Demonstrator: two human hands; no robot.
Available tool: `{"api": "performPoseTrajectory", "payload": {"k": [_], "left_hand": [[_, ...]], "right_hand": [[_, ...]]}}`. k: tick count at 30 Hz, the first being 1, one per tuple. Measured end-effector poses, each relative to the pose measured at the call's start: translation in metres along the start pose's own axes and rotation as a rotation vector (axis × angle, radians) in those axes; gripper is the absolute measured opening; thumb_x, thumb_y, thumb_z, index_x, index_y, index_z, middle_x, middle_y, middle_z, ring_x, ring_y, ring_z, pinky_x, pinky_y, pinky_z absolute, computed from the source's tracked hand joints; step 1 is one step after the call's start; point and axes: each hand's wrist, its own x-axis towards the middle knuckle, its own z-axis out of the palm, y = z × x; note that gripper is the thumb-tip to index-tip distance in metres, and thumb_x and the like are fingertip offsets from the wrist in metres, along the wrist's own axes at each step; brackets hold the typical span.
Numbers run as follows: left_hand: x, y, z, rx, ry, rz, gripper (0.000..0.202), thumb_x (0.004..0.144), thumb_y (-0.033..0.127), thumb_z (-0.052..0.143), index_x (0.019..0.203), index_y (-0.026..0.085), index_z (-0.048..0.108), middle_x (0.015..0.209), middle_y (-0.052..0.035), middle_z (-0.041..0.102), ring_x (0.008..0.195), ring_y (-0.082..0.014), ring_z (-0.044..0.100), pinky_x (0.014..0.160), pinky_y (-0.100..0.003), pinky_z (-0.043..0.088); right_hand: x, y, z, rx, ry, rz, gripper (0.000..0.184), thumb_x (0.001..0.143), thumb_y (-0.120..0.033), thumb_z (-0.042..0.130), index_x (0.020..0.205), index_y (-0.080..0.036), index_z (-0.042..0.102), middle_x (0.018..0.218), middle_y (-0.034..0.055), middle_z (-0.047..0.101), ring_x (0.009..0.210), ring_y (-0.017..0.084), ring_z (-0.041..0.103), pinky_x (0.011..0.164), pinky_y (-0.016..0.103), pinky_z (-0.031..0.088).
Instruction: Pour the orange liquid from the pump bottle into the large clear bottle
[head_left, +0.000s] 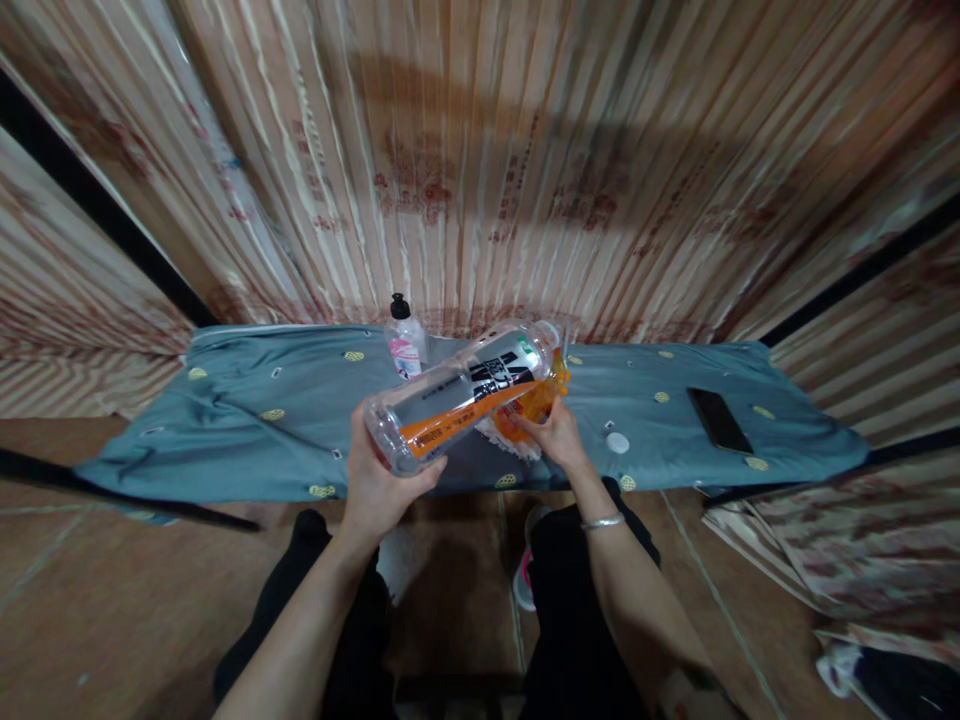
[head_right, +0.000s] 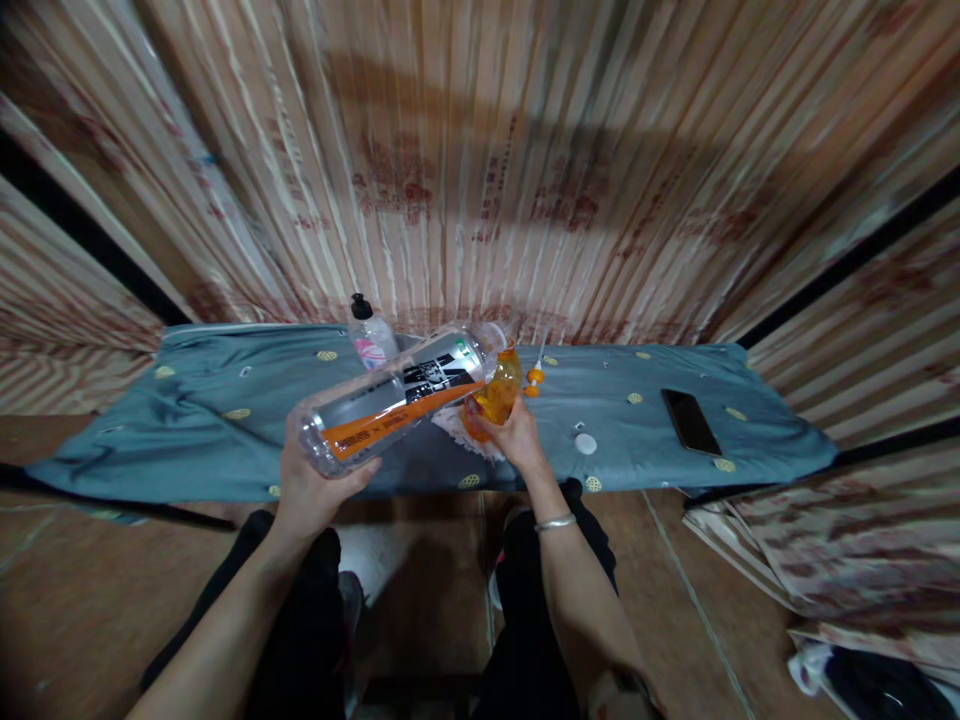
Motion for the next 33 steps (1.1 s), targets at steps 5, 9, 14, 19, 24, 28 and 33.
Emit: {"api": "performPoseTrajectory", "payload": {"k": [5, 9, 14, 19, 24, 28, 33], "left_hand": [[0.0011, 0.0024, -0.0003, -0.014, -0.014, 0.004, 0.082, 0.058, 0.045, 0.091, 0.127, 0.022, 0.053, 0.121, -0.0103, 0.068, 0.11, -0.0303, 0.071, 0.098, -0.048, 0.061], [0.0012, 0.0046, -0.0001, -0.015, -0.005, 0.001, 0.081, 0.057, 0.043, 0.091, 0.126, 0.023, 0.054, 0.119, -0.0097, 0.068, 0.108, -0.0301, 0.071, 0.096, -0.047, 0.061], [0.0009, 0.0041, 0.0008, -0.016, 0.013, -0.01, 0.081, 0.056, 0.045, 0.091, 0.125, 0.025, 0.054, 0.119, -0.0087, 0.067, 0.108, -0.0304, 0.07, 0.097, -0.049, 0.061], [0.0008, 0.0018, -0.0002, -0.003, 0.014, -0.002, 0.08, 0.056, 0.046, 0.092, 0.124, 0.024, 0.056, 0.119, -0.0078, 0.067, 0.11, -0.0291, 0.07, 0.098, -0.047, 0.06], [0.0008, 0.0015, -0.0016, 0.013, 0.0, -0.002, 0.079, 0.057, 0.046, 0.092, 0.124, 0.023, 0.057, 0.117, -0.0081, 0.068, 0.108, -0.0287, 0.071, 0.096, -0.047, 0.061], [0.0008, 0.0008, -0.0008, 0.023, 0.011, 0.014, 0.078, 0.058, 0.047, 0.091, 0.124, 0.023, 0.058, 0.117, -0.0081, 0.068, 0.109, -0.0296, 0.07, 0.096, -0.047, 0.061], [0.0014, 0.0005, -0.0009, 0.022, 0.01, 0.03, 0.08, 0.057, 0.046, 0.091, 0.125, 0.022, 0.057, 0.116, -0.0071, 0.068, 0.106, -0.028, 0.071, 0.095, -0.045, 0.062]], "right_hand": [[0.0006, 0.0019, 0.0004, 0.004, 0.015, -0.01, 0.08, 0.058, -0.067, 0.089, 0.118, -0.021, 0.059, 0.113, 0.0159, 0.079, 0.107, 0.039, 0.076, 0.091, 0.051, 0.061], [0.0006, 0.004, 0.001, 0.002, 0.013, -0.027, 0.082, 0.06, -0.068, 0.087, 0.12, -0.021, 0.059, 0.115, 0.0167, 0.079, 0.107, 0.038, 0.075, 0.092, 0.051, 0.06], [0.0005, 0.005, 0.0012, 0.002, 0.003, -0.046, 0.08, 0.062, -0.067, 0.087, 0.122, -0.021, 0.06, 0.116, 0.0157, 0.079, 0.108, 0.037, 0.075, 0.093, 0.049, 0.06], [0.0007, 0.0038, 0.0014, 0.003, 0.011, -0.03, 0.077, 0.061, -0.063, 0.089, 0.12, -0.022, 0.06, 0.116, 0.0147, 0.079, 0.108, 0.036, 0.075, 0.092, 0.049, 0.06], [0.0015, 0.0039, 0.0017, -0.006, 0.008, -0.011, 0.073, 0.06, -0.063, 0.089, 0.114, -0.022, 0.061, 0.112, 0.015, 0.079, 0.105, 0.038, 0.076, 0.089, 0.05, 0.061], [0.0015, 0.0049, 0.002, -0.012, 0.006, -0.013, 0.076, 0.06, -0.065, 0.088, 0.116, -0.022, 0.06, 0.111, 0.014, 0.079, 0.105, 0.038, 0.076, 0.087, 0.05, 0.062], [0.0012, 0.0052, 0.0015, -0.007, 0.005, -0.03, 0.076, 0.061, -0.066, 0.088, 0.116, -0.023, 0.06, 0.112, 0.0139, 0.08, 0.106, 0.037, 0.076, 0.088, 0.048, 0.061]]}}
